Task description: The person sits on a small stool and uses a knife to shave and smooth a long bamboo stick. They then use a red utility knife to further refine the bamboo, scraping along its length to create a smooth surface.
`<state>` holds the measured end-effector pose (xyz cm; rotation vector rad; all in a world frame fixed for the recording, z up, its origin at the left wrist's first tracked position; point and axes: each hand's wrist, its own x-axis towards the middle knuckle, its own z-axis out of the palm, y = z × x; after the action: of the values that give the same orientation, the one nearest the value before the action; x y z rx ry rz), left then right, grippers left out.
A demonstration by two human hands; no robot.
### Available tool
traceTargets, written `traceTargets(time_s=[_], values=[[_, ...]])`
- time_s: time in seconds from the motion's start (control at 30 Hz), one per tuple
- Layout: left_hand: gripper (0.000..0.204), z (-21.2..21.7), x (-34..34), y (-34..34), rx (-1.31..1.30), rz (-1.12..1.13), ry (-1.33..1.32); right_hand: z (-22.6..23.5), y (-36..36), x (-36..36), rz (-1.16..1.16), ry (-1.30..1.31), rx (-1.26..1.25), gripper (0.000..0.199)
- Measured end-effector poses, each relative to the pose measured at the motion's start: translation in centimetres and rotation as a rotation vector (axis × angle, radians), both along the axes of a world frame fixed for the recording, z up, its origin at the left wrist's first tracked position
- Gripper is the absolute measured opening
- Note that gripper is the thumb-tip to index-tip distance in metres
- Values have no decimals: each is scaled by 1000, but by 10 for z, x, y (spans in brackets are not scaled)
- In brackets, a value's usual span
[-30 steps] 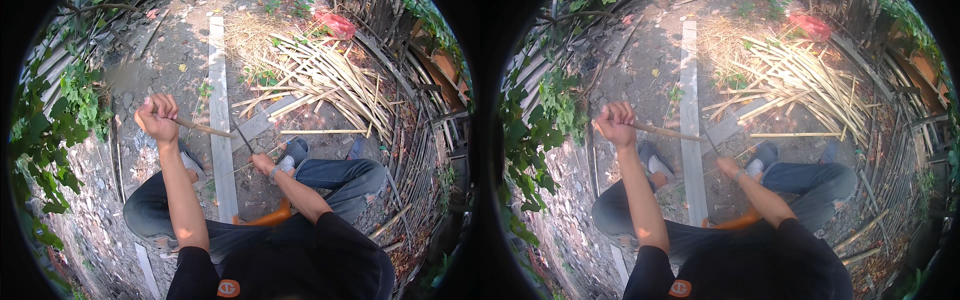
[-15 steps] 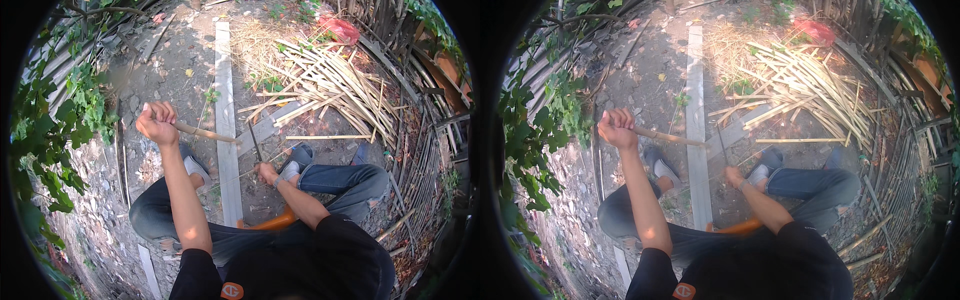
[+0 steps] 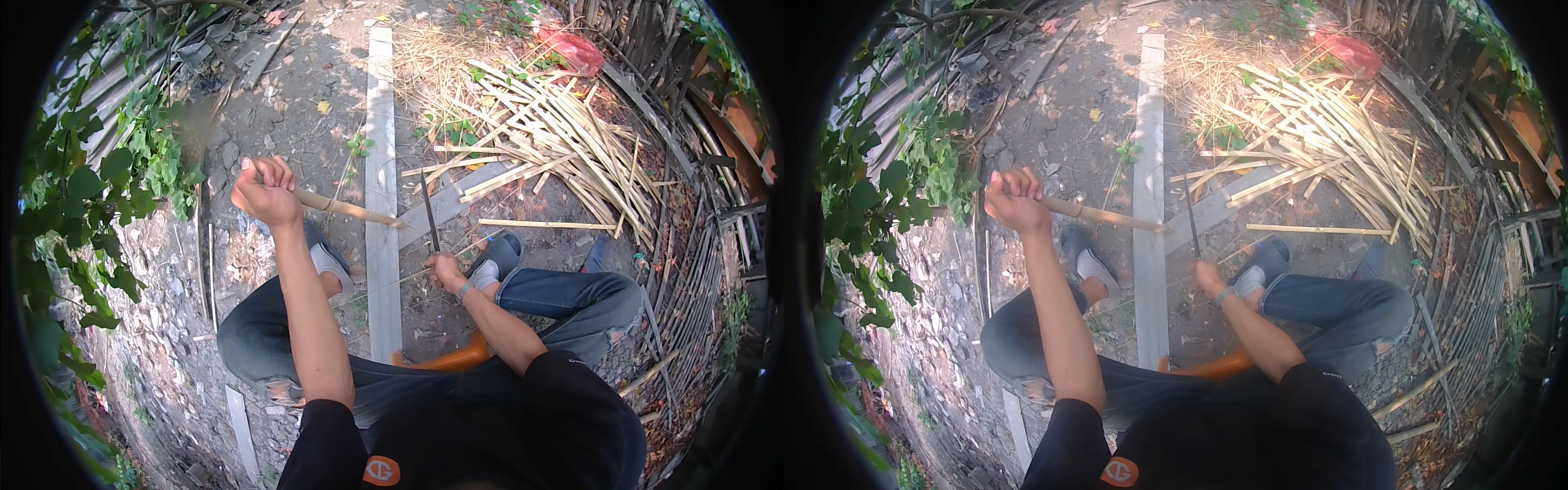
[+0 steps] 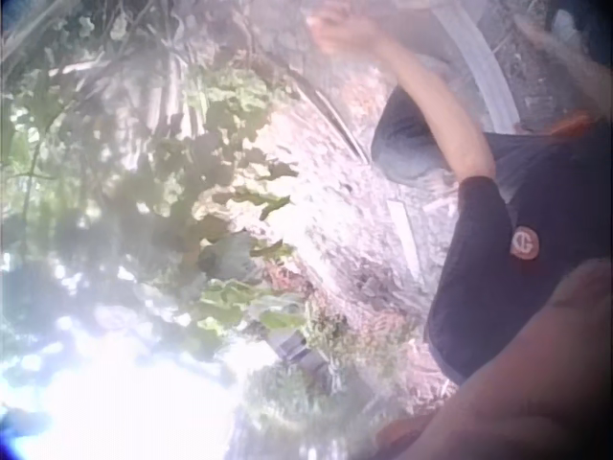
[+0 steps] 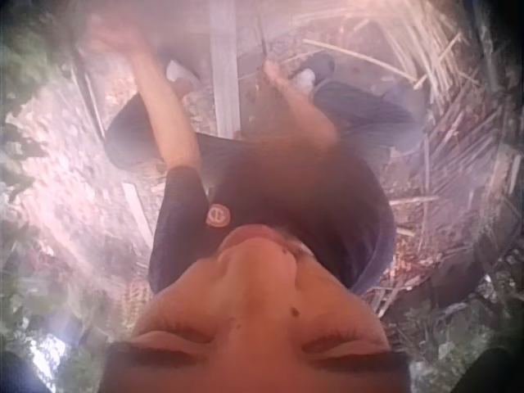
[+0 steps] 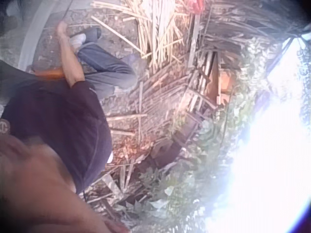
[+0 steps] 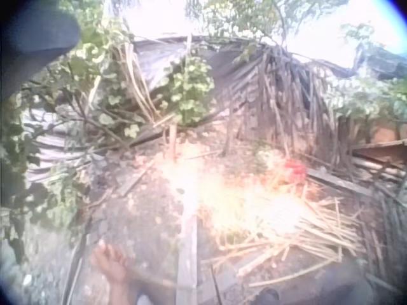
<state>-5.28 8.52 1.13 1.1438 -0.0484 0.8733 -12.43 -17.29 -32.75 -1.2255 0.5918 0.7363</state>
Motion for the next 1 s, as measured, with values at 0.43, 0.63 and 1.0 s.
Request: traceTargets(time_s=[0.43, 0.63, 1.0], values=[[45, 10, 8, 4, 60, -62, -63, -61, -10, -27, 326, 145, -119, 15], [46, 0, -1, 8, 44, -89, -43, 62, 18, 70, -43, -710, 9, 20], [46, -2, -17, 0, 39, -30, 5, -25, 5, 1, 151, 3, -172, 18]])
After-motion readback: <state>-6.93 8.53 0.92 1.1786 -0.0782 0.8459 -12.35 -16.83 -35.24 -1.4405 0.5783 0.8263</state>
